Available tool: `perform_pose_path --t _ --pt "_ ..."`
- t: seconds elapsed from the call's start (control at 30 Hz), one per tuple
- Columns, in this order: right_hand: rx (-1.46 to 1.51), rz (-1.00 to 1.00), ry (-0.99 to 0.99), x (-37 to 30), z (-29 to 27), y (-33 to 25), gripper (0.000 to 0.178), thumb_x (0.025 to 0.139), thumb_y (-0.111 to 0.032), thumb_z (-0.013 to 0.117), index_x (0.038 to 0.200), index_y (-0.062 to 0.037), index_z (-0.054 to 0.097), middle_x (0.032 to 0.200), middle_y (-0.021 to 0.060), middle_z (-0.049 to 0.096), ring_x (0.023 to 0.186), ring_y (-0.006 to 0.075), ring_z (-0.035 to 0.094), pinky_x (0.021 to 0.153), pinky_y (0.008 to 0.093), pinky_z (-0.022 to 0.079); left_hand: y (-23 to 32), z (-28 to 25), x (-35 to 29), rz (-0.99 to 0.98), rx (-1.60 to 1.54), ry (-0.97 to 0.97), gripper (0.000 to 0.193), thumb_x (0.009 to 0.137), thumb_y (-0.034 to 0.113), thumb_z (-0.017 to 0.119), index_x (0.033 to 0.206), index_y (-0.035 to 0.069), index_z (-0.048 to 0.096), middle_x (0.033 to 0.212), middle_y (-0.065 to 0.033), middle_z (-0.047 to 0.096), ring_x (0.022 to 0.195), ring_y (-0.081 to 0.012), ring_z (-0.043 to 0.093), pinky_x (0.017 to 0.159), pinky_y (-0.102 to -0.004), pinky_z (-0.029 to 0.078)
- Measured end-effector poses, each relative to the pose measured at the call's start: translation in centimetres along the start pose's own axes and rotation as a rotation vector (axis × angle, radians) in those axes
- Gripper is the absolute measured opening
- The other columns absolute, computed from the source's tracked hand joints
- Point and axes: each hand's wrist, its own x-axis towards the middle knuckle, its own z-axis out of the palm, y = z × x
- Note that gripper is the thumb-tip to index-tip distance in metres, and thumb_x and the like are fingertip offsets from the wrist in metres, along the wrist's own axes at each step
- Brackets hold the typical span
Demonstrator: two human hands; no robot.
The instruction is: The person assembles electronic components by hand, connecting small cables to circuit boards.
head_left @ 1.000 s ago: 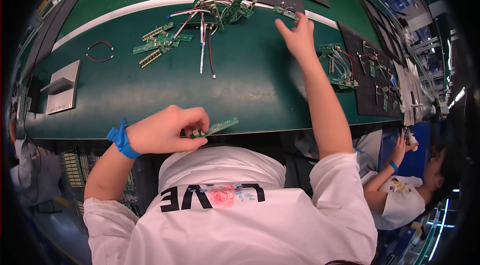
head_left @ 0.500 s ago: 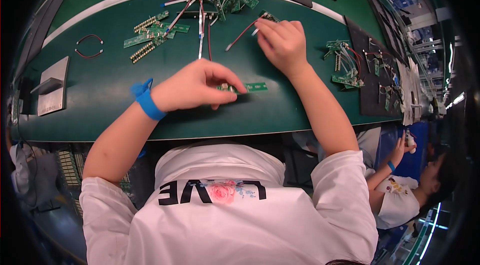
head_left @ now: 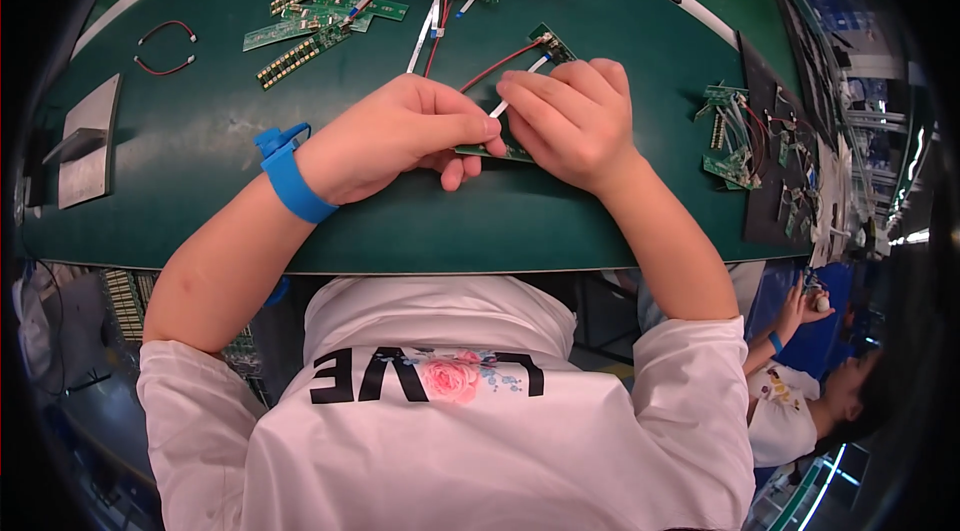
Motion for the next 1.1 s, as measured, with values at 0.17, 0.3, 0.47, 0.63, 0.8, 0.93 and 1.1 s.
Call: perform_pose_path --t 0.17,0.3,0.47,0.63,0.8,0.93,1.1 --pt "0.375 0.263 -0.2 0.9 -1.5 -0.1 0.021 0.073 -0.018 0.066 0.093 -0.0109 0.066 0.09 -0.0022 0.065 0.08 0.0182 0.05 0.081 0.0343 0.029 -0.2 -0.7 0.1 -0.046 -0.04 0.008 0.019 0.088 0.015 0.059 0.09 -0.002 0.066 0.085 -0.0083 0.065 0.066 -0.012 0.059 0.052 -0.0213 0.046" --pt "0.529 0.342 -0.292 1.5 -1.1 -0.8 0.012 0.079 -0.018 0.062 0.089 -0.0112 0.064 0.083 -0.0016 0.061 0.081 0.019 0.049 0.084 0.0346 0.026 -0.3 -1.2 0.2 -0.031 -0.023 -0.037 0.019 0.088 0.016 0.059 0.09 -0.001 0.066 0.085 -0.0082 0.066 0.065 -0.0124 0.06 0.052 -0.0219 0.046" --pt "0.719 0.496 -0.428 1.8 -1.3 0.0 0.005 0.079 -0.013 0.063 0.079 -0.0107 0.059 0.072 -0.0027 0.052 0.079 0.0157 0.049 0.087 0.0336 0.026 0.1 -1.4 -0.2 -0.003 0.158 -0.08 0.017 0.089 0.013 0.059 0.09 -0.003 0.066 0.08 -0.0077 0.065 0.058 -0.0118 0.059 0.054 -0.0217 0.047" --pt "0.857 0.6 -0.461 1.3 -1.9 1.0 0.009 0.073 -0.006 0.065 0.074 -0.0104 0.057 0.069 -0.0039 0.051 0.07 0.0121 0.048 0.083 0.0302 0.029 -0.2 -0.8 -0.3 0.005 0.124 -0.047 0.01 0.086 0.003 0.059 0.091 -0.004 0.065 0.083 -0.0082 0.064 0.063 -0.0123 0.061 0.059 -0.0215 0.049" --pt "0.863 0.706 -0.455 1.2 -2.7 0.8 0.008 0.07 0.005 0.061 0.073 0.0001 0.056 0.071 0.0038 0.054 0.07 0.0158 0.046 0.068 0.0271 0.034 -1.4 -0.2 -0.6 0.154 -0.033 0.112 0.035 0.085 -0.007 0.054 0.119 -0.003 0.051 0.096 -0.0107 0.062 0.08 -0.0155 0.063 0.073 -0.0236 0.05" --pt "0.826 0.777 -0.405 1.4 -2.7 -0.5 0.007 0.07 0.005 0.064 0.073 0.0012 0.058 0.07 0.0045 0.054 0.07 0.0157 0.046 0.067 0.0268 0.035 -1.6 -0.1 -0.2 0.158 -0.005 0.186 0.037 0.085 -0.008 0.053 0.121 -0.006 0.046 0.103 -0.0144 0.062 0.092 -0.0193 0.064 0.083 -0.027 0.051" --pt "0.646 0.771 -0.386 1.3 -2.5 -1.8 0.007 0.072 0.003 0.066 0.077 0.0021 0.061 0.082 0.0079 0.057 0.083 0.018 0.049 0.075 0.028 0.038 -1.9 -0.1 -0.1 0.189 -0.087 0.224 0.032 0.086 -0.006 0.053 0.118 -0.007 0.047 0.106 -0.0161 0.063 0.099 -0.0224 0.063 0.09 -0.0302 0.05"
